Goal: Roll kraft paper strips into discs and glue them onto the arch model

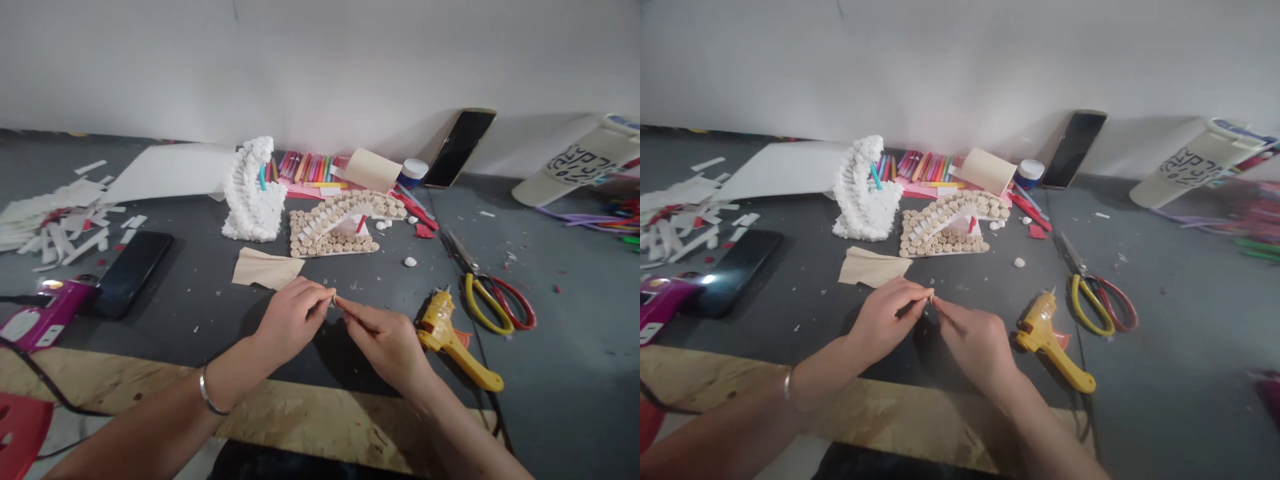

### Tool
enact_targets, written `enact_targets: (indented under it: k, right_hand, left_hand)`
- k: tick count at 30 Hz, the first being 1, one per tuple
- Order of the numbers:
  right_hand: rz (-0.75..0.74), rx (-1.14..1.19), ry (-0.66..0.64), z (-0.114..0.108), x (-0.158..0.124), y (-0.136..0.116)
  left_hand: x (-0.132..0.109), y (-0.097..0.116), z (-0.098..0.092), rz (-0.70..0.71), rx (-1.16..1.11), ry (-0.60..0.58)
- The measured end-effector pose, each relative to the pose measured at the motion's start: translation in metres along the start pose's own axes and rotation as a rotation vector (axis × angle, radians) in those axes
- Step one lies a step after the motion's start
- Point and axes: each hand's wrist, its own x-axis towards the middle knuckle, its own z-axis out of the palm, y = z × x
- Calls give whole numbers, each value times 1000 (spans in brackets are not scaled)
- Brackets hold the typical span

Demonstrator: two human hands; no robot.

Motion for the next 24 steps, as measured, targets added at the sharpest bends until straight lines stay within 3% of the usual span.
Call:
enact_targets:
  k: [13,20,24]
  right_hand:
    - [-39,-1,-51,-9,1,-4]
    - [-48,1,-56,-11,1,-5]
    - [-30,5,-37,-12,1,-4]
  left_hand:
    - [6,-6,-14,-225,-272,-184]
    - [6,-10,-10,-135,-358,-162]
    - [7,-7,-10,-186,-277,-115]
